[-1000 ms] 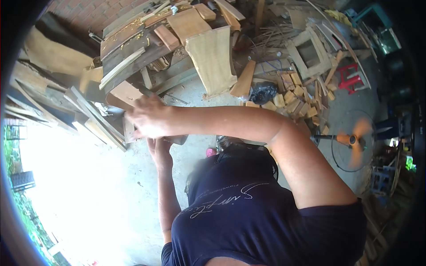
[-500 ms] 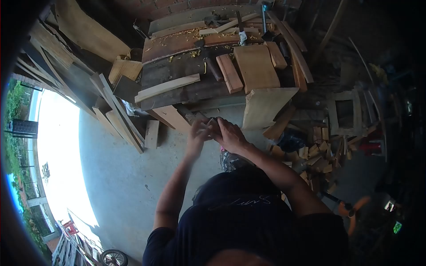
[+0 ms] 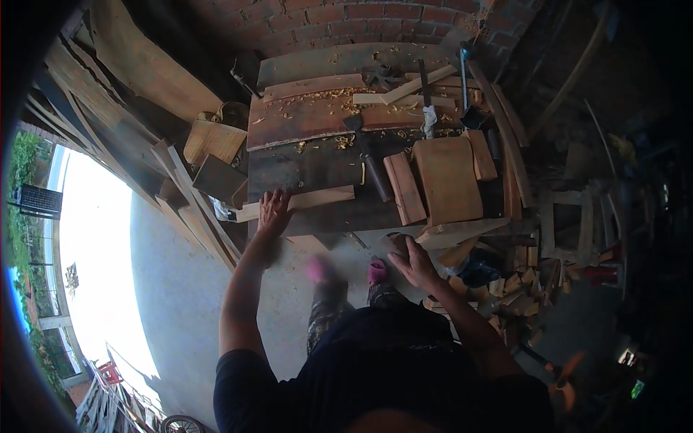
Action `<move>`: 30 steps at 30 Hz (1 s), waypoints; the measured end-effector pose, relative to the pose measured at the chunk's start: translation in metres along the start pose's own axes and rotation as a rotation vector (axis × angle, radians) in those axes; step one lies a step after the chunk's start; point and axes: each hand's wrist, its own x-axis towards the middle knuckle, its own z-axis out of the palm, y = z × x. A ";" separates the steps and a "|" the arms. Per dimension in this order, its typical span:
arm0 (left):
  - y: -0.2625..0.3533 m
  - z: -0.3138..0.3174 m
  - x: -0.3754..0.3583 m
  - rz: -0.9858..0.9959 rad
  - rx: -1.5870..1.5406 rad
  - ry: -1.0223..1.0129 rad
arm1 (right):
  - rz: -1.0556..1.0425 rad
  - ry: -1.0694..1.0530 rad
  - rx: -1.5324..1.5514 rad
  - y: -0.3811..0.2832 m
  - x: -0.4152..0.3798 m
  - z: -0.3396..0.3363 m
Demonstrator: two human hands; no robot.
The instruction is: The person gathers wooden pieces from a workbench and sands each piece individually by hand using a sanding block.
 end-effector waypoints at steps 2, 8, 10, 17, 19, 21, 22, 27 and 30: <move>-0.012 0.001 0.008 0.065 -0.021 -0.014 | -0.010 0.059 0.012 -0.006 0.005 0.006; -0.024 -0.039 0.028 0.152 -0.198 0.008 | -0.026 0.323 -0.017 -0.033 0.016 0.042; -0.028 -0.050 0.051 0.155 -0.218 0.056 | 0.037 0.388 -0.040 -0.044 0.022 0.058; -0.010 -0.032 0.133 -0.338 -0.503 0.008 | 0.104 0.470 -0.025 -0.097 0.064 0.087; -0.001 -0.020 0.147 -0.362 -0.501 0.029 | 0.107 0.457 -0.023 -0.100 0.077 0.087; 0.007 -0.010 0.162 -0.389 -0.508 0.088 | 0.108 0.424 -0.043 -0.094 0.088 0.083; 0.010 -0.003 0.167 -0.412 -0.502 0.136 | 0.108 0.411 -0.055 -0.097 0.093 0.080; 0.021 0.010 0.189 -0.460 -0.530 0.178 | -0.022 0.384 -0.135 -0.102 0.120 0.057; 0.028 0.012 0.190 -0.471 -0.555 0.222 | -0.017 0.347 -0.154 -0.097 0.131 0.043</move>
